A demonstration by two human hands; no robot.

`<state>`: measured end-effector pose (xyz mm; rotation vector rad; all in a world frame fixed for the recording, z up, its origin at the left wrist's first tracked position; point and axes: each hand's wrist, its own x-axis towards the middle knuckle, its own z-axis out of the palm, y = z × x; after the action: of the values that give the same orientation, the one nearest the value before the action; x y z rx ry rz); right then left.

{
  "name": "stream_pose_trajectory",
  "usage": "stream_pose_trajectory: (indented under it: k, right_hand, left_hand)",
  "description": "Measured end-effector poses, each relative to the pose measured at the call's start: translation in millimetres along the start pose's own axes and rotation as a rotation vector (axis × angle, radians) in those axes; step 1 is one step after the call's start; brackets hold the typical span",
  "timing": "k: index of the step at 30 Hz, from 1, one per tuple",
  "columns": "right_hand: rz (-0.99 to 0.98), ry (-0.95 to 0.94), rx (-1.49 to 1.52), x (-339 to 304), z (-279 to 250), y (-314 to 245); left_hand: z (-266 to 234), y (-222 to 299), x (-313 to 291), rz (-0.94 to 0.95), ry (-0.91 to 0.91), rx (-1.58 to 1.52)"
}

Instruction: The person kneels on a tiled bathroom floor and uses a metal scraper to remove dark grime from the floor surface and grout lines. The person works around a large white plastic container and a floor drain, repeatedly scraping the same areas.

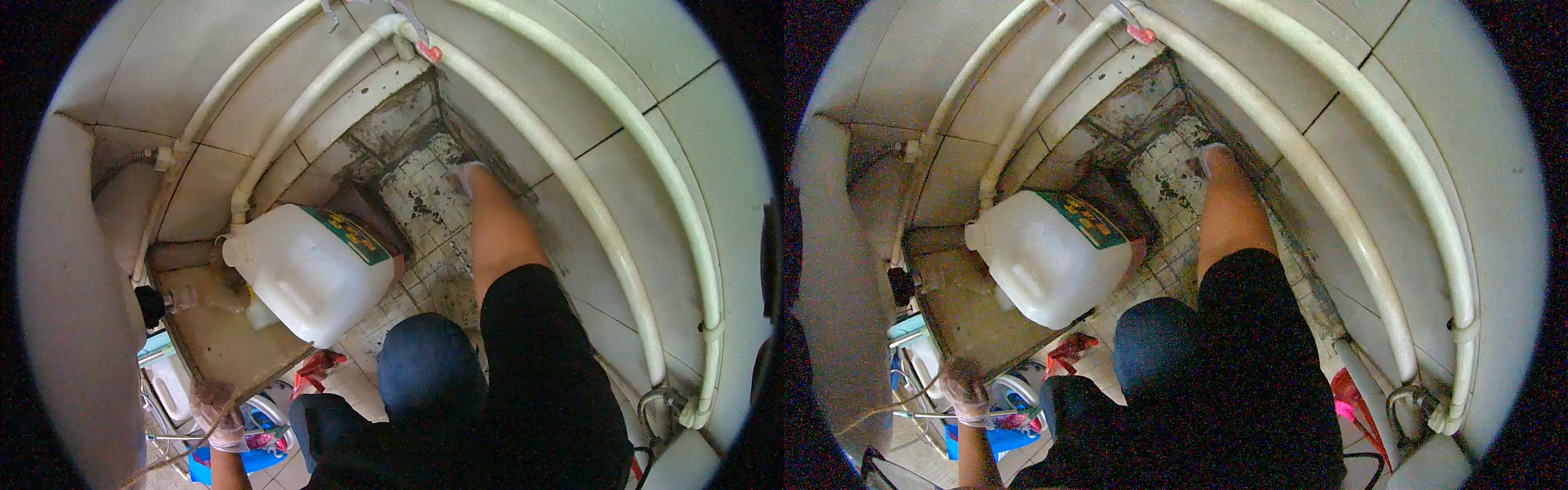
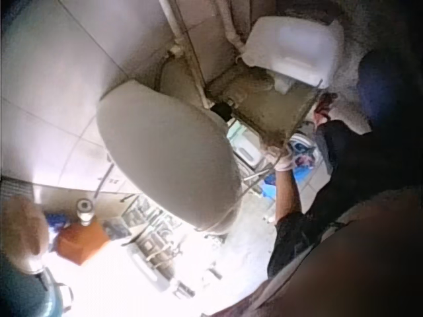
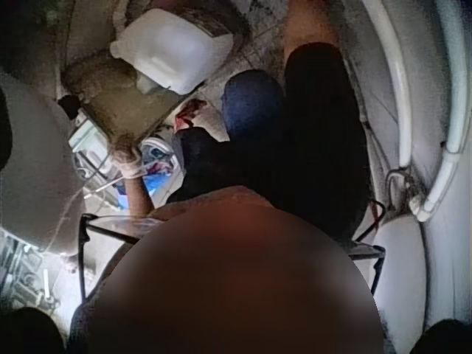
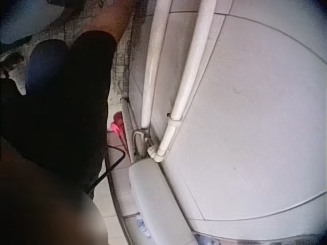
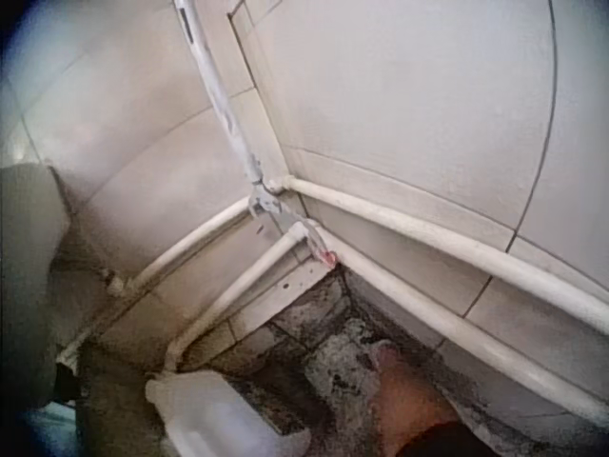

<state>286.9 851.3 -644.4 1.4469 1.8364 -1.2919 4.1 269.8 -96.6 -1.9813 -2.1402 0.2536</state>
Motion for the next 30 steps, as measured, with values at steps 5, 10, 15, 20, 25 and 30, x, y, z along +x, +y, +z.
stream_pose_trajectory:
  k: [5, 10, 15, 20, 25, 30]
  right_hand:
    - [-0.041, -0.027, 0.11, -3, -1, 9]
    - [-0.063, 0.008, -0.232, -24, 1, 2]
    - [-0.052, -0.019, -0.08, -76, 22, -18]
    - [-0.119, 0.043, -0.34, -124, 85, -47]
    - [-0.086, 0.286, -0.4, -162, 133, -62]
    - [-0.021, 0.4, -0.394, -150, 83, -90]
  left_hand:
    - [-15, -2, 9, 0.003, 0.003, 0.004]
    - [-16, -2, -3, -0.004, 0.042, -0.003]
    - [-32, 0, -15, 0.112, -0.023, 0.034]
    - [-54, 9, -39, -0.007, 0.118, -0.043]
    - [-61, 1, -59, 0.009, 0.066, 0.008]
    - [-25, -8, -54, 0.045, 0.093, 0.029]
